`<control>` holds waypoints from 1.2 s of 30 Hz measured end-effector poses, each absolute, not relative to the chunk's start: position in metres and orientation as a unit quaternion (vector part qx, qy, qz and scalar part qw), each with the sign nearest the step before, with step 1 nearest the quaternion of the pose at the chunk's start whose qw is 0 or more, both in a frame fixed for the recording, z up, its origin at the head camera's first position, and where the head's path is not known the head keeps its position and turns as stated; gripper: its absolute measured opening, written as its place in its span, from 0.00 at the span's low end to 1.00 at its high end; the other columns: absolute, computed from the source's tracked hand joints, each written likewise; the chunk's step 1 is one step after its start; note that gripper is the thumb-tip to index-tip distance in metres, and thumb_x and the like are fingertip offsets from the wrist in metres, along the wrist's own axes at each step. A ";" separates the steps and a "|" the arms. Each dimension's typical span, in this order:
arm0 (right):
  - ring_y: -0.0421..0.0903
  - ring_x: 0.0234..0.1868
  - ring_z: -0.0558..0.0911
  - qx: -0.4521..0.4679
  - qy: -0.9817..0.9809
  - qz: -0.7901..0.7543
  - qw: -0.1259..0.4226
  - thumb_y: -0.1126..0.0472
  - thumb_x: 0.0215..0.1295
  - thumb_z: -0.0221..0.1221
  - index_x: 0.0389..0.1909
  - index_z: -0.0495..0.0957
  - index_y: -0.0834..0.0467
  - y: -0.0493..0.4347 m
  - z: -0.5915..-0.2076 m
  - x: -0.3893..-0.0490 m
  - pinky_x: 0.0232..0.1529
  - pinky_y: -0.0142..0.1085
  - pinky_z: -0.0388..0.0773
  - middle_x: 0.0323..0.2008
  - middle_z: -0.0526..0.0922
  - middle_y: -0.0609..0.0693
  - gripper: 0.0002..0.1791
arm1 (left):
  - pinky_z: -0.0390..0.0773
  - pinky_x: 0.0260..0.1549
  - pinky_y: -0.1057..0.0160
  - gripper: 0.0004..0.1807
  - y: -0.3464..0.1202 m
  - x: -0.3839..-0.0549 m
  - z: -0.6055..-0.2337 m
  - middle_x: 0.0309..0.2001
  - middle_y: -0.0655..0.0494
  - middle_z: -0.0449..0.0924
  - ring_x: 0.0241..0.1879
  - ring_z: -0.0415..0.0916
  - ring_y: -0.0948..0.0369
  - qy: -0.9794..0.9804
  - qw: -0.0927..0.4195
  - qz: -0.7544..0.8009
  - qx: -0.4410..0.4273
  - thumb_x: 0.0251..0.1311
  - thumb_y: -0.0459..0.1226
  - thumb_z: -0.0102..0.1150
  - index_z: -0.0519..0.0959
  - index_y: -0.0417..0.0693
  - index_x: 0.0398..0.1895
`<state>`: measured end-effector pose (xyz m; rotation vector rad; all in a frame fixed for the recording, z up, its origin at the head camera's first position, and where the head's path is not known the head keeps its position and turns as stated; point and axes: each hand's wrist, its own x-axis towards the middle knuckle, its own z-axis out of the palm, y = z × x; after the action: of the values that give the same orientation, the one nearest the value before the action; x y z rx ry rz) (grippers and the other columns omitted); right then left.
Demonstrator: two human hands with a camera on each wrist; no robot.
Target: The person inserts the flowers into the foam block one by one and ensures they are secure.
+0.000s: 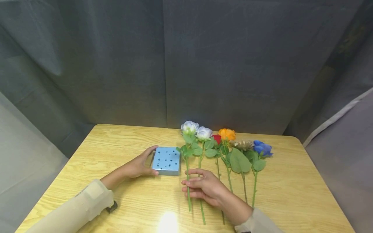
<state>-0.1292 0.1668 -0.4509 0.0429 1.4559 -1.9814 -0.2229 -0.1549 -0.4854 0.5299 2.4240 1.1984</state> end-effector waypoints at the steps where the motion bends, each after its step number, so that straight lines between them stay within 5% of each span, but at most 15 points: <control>1: 0.47 0.41 0.90 0.016 0.559 -0.760 0.332 0.71 0.73 0.59 0.78 0.52 0.70 0.166 -0.451 -0.129 0.46 0.40 0.87 0.53 0.84 0.64 0.38 | 0.51 0.73 0.32 0.64 -0.155 -0.223 -0.485 0.83 0.46 0.45 0.81 0.43 0.41 0.864 0.191 0.427 0.188 0.51 0.52 0.80 0.46 0.58 0.85; 27: 0.50 0.42 0.90 0.007 0.589 -0.762 0.267 0.71 0.72 0.60 0.66 0.67 0.72 0.148 -0.441 -0.135 0.50 0.48 0.85 0.45 0.88 0.56 0.25 | 0.50 0.74 0.33 0.64 -0.156 -0.225 -0.488 0.83 0.49 0.45 0.81 0.42 0.42 0.861 0.191 0.427 0.199 0.52 0.53 0.79 0.44 0.58 0.85; 36: 0.52 0.45 0.90 0.013 0.598 -0.764 0.243 0.71 0.72 0.60 0.63 0.68 0.75 0.140 -0.439 -0.138 0.49 0.47 0.85 0.49 0.86 0.63 0.22 | 0.50 0.73 0.32 0.64 -0.155 -0.224 -0.488 0.83 0.48 0.46 0.81 0.42 0.42 0.859 0.189 0.431 0.199 0.52 0.52 0.79 0.46 0.57 0.85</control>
<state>-0.1381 0.1401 -0.4389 0.0359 1.6342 -2.0863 -0.2244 -0.1555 -0.4876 0.5600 2.4161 1.2116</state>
